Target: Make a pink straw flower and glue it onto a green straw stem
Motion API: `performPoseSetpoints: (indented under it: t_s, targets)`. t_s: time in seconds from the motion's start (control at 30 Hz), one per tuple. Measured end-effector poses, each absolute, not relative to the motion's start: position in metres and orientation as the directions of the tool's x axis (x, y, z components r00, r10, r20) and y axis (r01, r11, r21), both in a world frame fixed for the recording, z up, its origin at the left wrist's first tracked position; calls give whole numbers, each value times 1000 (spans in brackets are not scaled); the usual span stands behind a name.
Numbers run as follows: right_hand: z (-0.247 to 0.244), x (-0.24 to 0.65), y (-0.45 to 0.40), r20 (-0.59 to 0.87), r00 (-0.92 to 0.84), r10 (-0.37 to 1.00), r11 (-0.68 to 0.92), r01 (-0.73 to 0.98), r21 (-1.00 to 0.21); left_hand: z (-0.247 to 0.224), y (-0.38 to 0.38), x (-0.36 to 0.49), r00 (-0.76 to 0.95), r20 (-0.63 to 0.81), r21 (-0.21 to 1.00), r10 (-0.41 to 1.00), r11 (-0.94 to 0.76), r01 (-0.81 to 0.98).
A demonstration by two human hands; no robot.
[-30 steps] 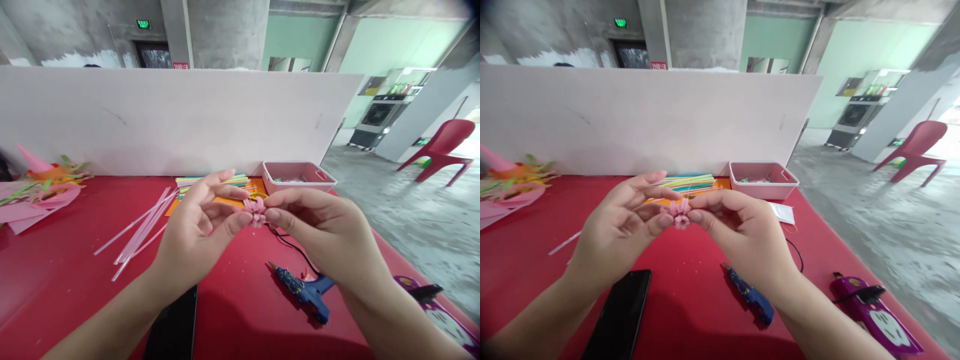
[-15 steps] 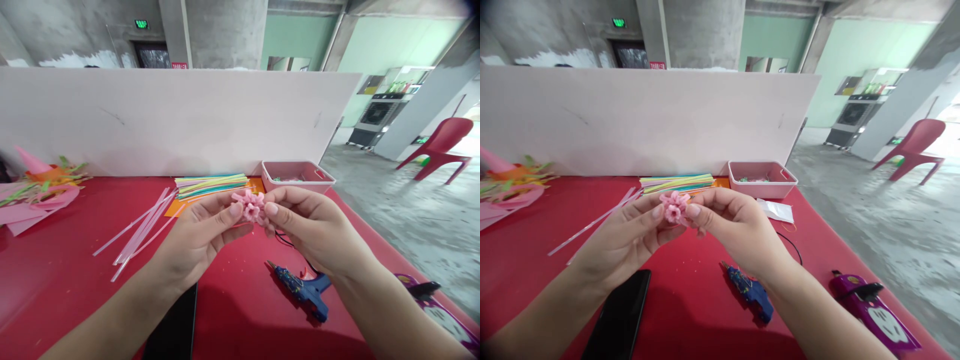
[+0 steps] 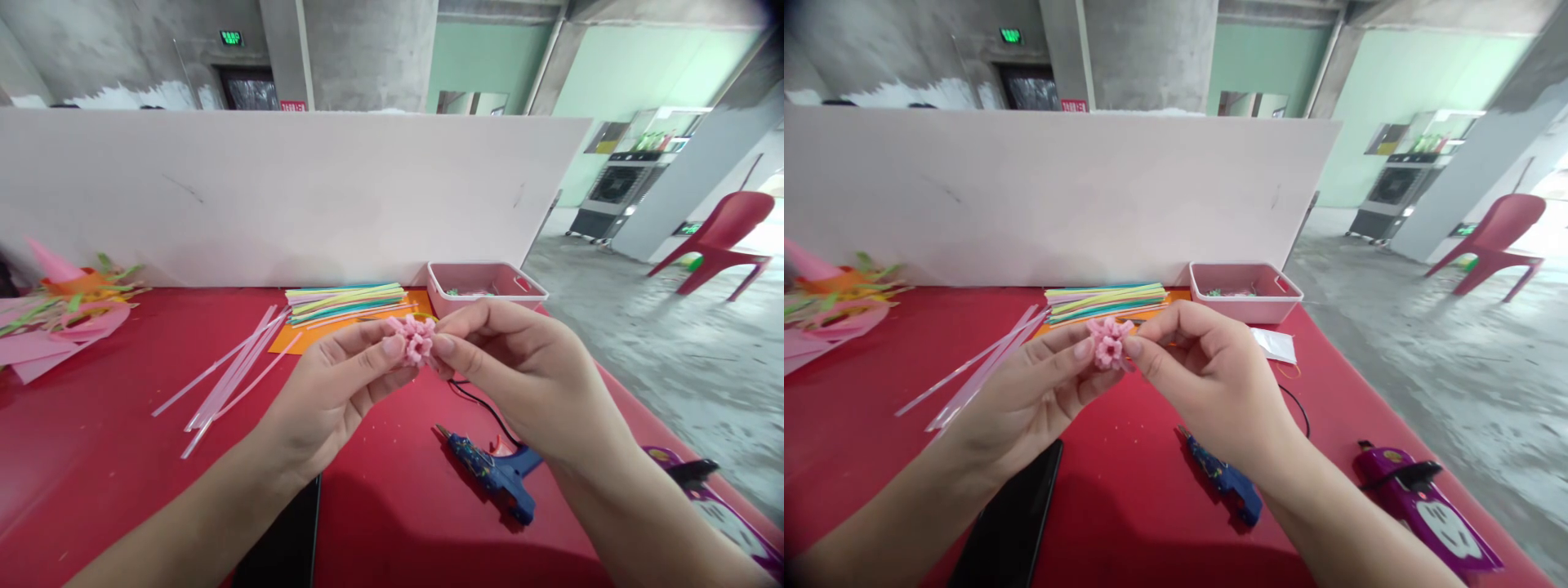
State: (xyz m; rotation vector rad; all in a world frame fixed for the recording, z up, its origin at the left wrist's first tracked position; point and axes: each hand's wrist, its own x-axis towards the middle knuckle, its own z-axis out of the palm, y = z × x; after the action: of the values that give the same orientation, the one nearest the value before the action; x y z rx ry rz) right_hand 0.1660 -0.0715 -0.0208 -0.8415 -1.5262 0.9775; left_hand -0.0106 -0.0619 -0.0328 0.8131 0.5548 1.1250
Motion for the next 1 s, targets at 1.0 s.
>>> performPoseSetpoints:
  t_s: [1.0]
  targets:
    - [-39, 153, -63, 357, -84, 930, 346, -122, -930, -48, -61, -2, 266, -59, 771, 962, 213, -600]
